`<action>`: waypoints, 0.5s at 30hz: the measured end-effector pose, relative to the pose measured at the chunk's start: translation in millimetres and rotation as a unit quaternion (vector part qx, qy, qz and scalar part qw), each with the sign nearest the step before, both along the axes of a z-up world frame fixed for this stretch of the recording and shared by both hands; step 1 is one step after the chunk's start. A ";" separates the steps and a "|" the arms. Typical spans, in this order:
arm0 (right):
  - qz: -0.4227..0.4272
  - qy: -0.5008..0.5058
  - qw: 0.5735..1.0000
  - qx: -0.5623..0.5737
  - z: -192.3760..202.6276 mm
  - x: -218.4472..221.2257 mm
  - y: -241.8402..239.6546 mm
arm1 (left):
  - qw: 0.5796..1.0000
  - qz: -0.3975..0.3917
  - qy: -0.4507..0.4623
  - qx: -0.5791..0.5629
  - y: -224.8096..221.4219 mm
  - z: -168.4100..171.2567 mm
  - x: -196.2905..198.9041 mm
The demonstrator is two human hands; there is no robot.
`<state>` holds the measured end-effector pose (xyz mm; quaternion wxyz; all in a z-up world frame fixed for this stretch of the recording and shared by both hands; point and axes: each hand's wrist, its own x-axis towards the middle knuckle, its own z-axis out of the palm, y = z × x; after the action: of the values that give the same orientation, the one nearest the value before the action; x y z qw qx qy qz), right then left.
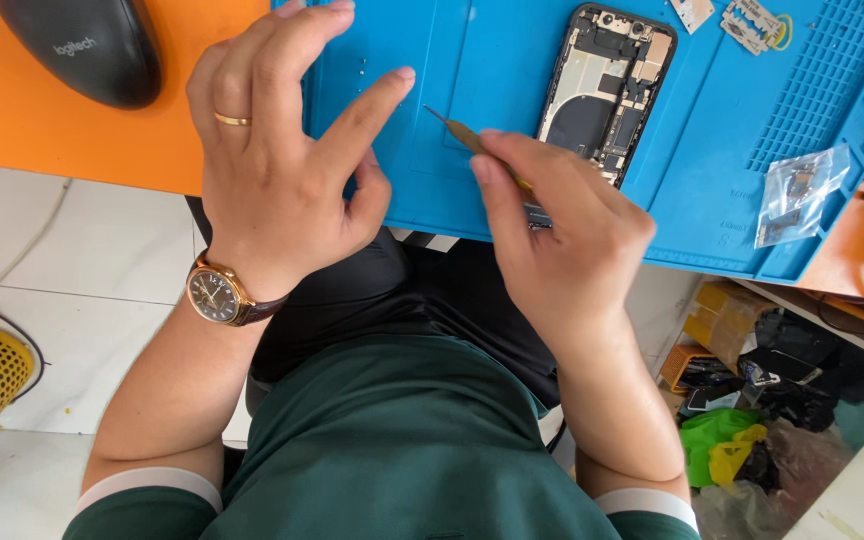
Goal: The person disassembles a smartphone on a blue work mat, using a screwdriver to remove screws and tweezers to lift internal components. They handle the phone's back cover and internal parts, placing removed screws on the mat.
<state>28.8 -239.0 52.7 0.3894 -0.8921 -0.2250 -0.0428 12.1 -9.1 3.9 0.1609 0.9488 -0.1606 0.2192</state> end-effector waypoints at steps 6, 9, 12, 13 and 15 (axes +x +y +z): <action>0.027 -0.003 1.000 -0.011 -3.9 4.5 2.2 | 1.000 -0.024 -0.011 0.009 3.4 -0.1 2.0; 0.029 -0.012 0.999 -0.015 -4.5 4.5 3.2 | 0.999 -0.036 -0.005 0.007 3.8 1.4 2.2; 0.028 -0.016 0.999 -0.007 -1.5 3.7 2.1 | 0.999 -0.038 -0.002 0.005 3.5 1.6 2.0; 0.028 -0.016 0.999 0.002 0.2 3.5 1.2 | 0.999 -0.037 -0.001 0.015 3.2 0.8 2.3; 0.033 -0.027 0.999 0.005 7.8 4.6 -10.2 | 0.999 -0.036 0.007 0.012 2.3 2.0 2.9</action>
<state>33.4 -249.1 60.5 0.3883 -0.8811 -0.2642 -0.0554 15.0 -6.8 5.8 0.1587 0.9457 -0.1960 0.2052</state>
